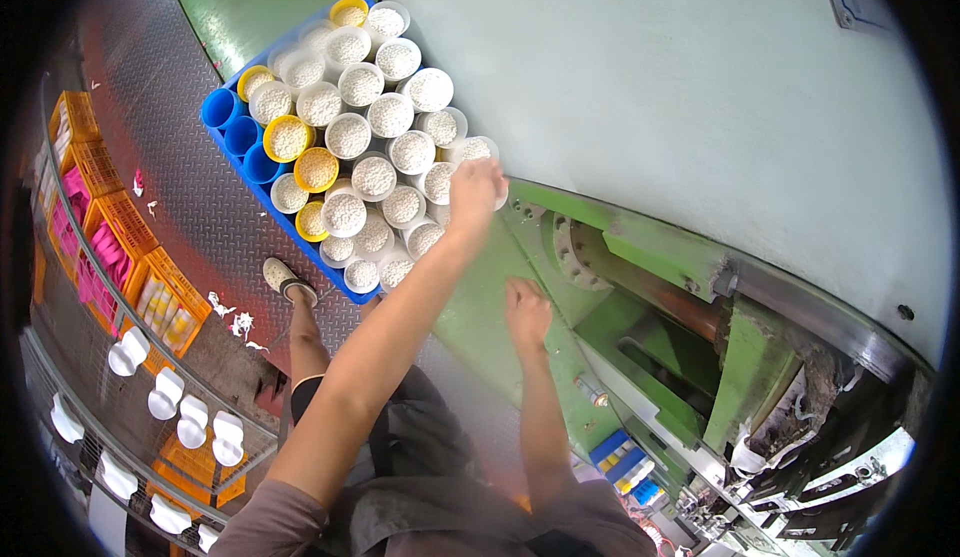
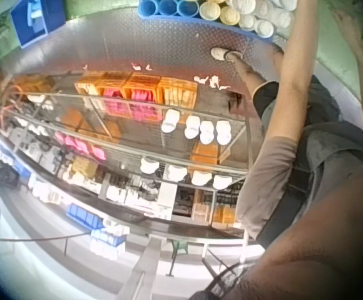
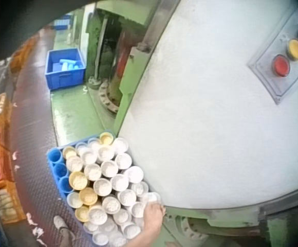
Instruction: The person picks white plastic shoe insoles from a rack, places them into a blue tray, and then moves to a green machine to sort small white plastic pellets into yellow and blue cups. The person carries the tray to a different area and places it on a table.
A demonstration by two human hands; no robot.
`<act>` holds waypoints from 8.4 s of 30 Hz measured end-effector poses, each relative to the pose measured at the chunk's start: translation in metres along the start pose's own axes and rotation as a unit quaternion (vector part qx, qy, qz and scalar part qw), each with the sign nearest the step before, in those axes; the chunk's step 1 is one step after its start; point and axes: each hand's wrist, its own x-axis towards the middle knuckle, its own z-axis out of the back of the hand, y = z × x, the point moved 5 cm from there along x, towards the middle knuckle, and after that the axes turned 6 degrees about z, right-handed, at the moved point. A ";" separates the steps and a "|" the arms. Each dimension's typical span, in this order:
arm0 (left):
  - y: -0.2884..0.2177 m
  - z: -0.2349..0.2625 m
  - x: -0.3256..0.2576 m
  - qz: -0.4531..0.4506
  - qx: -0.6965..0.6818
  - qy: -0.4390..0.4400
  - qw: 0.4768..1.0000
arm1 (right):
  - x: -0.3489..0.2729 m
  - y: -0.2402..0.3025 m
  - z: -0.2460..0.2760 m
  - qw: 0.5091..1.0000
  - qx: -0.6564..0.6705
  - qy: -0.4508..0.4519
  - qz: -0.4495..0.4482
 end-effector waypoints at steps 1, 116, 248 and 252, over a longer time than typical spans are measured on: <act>-0.003 -0.005 -0.001 0.005 -0.047 -0.002 0.999 | 0.001 0.004 0.001 1.000 0.000 0.002 0.008; -0.063 0.159 -0.027 -0.464 0.577 -0.100 0.665 | 0.239 0.251 0.001 0.944 -0.169 -0.017 0.282; -0.196 0.211 -0.077 -0.251 0.281 -0.168 0.911 | 0.177 0.192 0.070 0.964 -0.010 -0.104 0.243; -0.188 0.197 -0.074 -0.251 0.301 -0.143 0.909 | 0.130 0.139 0.088 0.945 -0.291 0.104 0.109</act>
